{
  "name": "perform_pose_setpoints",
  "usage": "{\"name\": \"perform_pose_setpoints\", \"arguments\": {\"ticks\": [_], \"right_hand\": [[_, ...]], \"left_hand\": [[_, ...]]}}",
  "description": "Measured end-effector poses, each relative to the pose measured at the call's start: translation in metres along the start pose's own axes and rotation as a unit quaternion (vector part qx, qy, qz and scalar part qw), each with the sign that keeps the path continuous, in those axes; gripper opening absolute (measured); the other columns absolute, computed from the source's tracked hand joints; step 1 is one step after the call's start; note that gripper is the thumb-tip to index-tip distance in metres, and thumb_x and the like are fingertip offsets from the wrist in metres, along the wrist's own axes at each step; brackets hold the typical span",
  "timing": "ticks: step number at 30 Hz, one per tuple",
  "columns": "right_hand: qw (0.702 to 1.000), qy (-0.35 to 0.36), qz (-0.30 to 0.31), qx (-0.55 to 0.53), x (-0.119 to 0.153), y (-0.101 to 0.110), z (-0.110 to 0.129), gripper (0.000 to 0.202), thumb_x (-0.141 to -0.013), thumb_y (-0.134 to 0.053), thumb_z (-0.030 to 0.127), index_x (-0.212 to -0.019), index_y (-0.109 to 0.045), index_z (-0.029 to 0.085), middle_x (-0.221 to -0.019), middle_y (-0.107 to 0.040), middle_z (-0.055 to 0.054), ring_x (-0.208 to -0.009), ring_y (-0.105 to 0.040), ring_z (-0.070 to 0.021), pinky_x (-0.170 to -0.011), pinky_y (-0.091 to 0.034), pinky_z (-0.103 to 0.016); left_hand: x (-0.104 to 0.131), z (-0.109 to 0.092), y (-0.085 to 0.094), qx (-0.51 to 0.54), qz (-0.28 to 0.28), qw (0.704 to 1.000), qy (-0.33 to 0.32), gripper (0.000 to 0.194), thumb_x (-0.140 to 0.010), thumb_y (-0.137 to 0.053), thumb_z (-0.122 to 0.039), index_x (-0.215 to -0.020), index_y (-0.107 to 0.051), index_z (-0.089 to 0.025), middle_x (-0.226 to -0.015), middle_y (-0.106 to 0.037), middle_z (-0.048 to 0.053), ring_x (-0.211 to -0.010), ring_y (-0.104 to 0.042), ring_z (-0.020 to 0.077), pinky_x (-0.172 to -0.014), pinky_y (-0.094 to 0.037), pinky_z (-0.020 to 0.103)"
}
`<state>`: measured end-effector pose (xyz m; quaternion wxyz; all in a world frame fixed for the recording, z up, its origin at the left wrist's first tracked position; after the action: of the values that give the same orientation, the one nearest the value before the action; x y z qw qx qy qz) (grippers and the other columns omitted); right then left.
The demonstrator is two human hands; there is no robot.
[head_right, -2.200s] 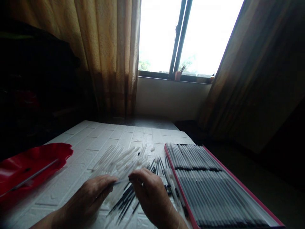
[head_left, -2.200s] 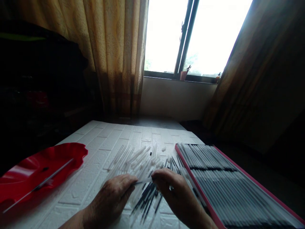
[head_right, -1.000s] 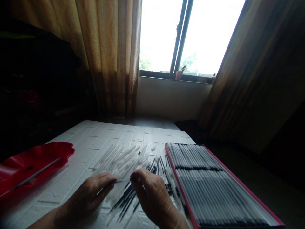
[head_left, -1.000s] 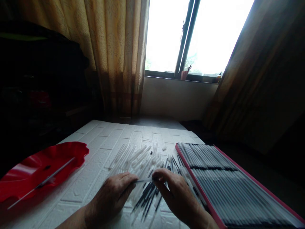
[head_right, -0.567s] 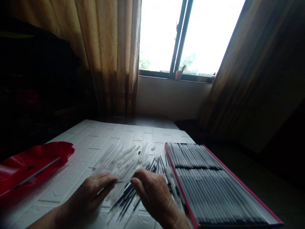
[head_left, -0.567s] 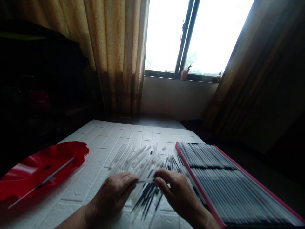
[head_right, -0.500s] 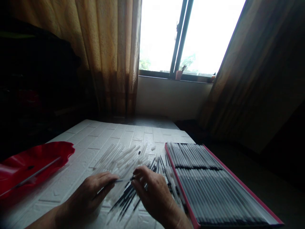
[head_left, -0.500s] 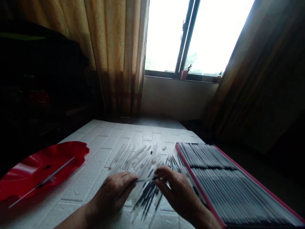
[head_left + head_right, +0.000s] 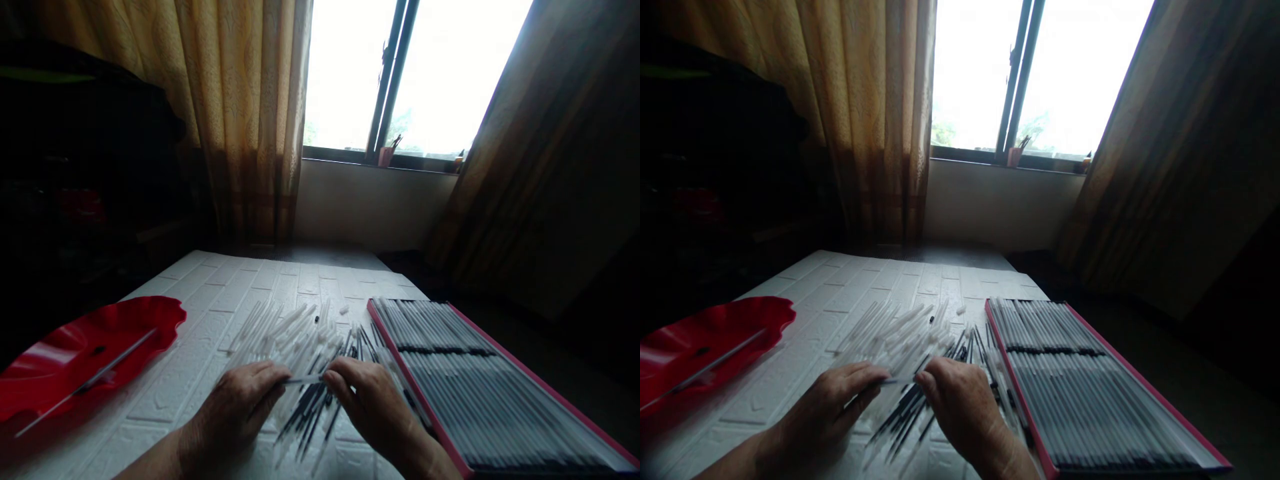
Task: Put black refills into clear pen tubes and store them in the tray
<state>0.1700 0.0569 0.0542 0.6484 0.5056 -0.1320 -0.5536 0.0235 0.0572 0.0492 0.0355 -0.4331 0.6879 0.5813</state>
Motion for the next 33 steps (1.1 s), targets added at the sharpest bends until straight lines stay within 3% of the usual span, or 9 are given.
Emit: {"name": "perform_pose_setpoints", "arguments": {"ticks": [5,10,14,19,26,33], "right_hand": [[0.999,0.000,0.007,-0.040,0.0024,-0.0016,-0.0012,0.006,-0.089,-0.050,0.021,-0.090,-0.055,0.021,-0.076,-0.064,0.001,-0.064,-0.060,-0.0116,-0.060,-0.041,-0.020],[1.000,0.015,-0.002,-0.011,0.0011,-0.0001,0.0026,0.013,-0.089,-0.048,0.023,-0.080,-0.057,0.020,-0.072,-0.063,0.000,-0.062,-0.058,-0.0122,-0.059,-0.039,-0.020],[0.999,0.004,0.022,0.028,0.0003,-0.0033,0.0037,0.029,-0.092,-0.044,0.028,-0.066,-0.055,0.020,-0.063,-0.061,0.000,-0.055,-0.057,-0.0115,-0.055,-0.035,-0.021],[0.999,0.003,0.018,0.034,0.0015,-0.0029,0.0043,0.017,-0.090,-0.045,0.027,-0.078,-0.055,0.020,-0.067,-0.062,0.000,-0.057,-0.057,-0.0126,-0.055,-0.034,-0.021],[0.999,-0.003,0.022,0.036,0.0016,-0.0027,0.0040,0.023,-0.091,-0.042,0.025,-0.070,-0.050,0.021,-0.062,-0.058,0.002,-0.053,-0.053,-0.0113,-0.053,-0.031,-0.021],[0.997,-0.005,0.055,0.057,0.0015,-0.0093,0.0059,0.014,-0.088,-0.053,0.025,-0.074,-0.056,0.020,-0.066,-0.065,0.001,-0.059,-0.060,-0.0126,-0.054,-0.031,-0.020]], "left_hand": [[0.0020,0.0016,0.0005,-0.009,-0.004,1.000,0.000,0.020,-0.094,-0.042,-0.020,-0.104,-0.059,-0.020,-0.087,-0.070,0.005,-0.078,-0.068,0.0170,-0.072,-0.055,0.026],[0.0023,0.0020,-0.0011,-0.007,0.003,1.000,0.004,0.021,-0.094,-0.042,-0.020,-0.103,-0.060,-0.020,-0.084,-0.069,0.005,-0.075,-0.067,0.0164,-0.070,-0.055,0.025],[0.0021,0.0035,-0.0011,0.000,0.000,1.000,0.006,0.021,-0.094,-0.042,-0.020,-0.104,-0.060,-0.021,-0.083,-0.069,0.004,-0.075,-0.067,0.0157,-0.069,-0.054,0.023],[0.0023,0.0052,-0.0023,-0.007,0.008,1.000,0.001,0.021,-0.093,-0.044,-0.020,-0.106,-0.061,-0.021,-0.088,-0.070,0.005,-0.079,-0.068,0.0166,-0.071,-0.055,0.024],[0.0016,0.0060,-0.0032,-0.002,0.019,1.000,-0.002,0.020,-0.093,-0.045,-0.020,-0.105,-0.061,-0.022,-0.086,-0.070,0.004,-0.077,-0.068,0.0159,-0.069,-0.054,0.023],[0.0009,0.0079,-0.0022,0.005,0.022,1.000,0.003,0.020,-0.091,-0.047,-0.017,-0.104,-0.061,-0.022,-0.087,-0.070,0.003,-0.078,-0.068,0.0151,-0.069,-0.054,0.022]]}}
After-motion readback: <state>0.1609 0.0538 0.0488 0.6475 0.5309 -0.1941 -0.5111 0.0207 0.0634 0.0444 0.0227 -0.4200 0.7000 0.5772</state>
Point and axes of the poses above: each hand's wrist, its own x-axis away from the middle knuckle, its own y-axis out of the back of the hand, z = x × y, the point moved 9 cm from there along -x, towards the middle knuckle
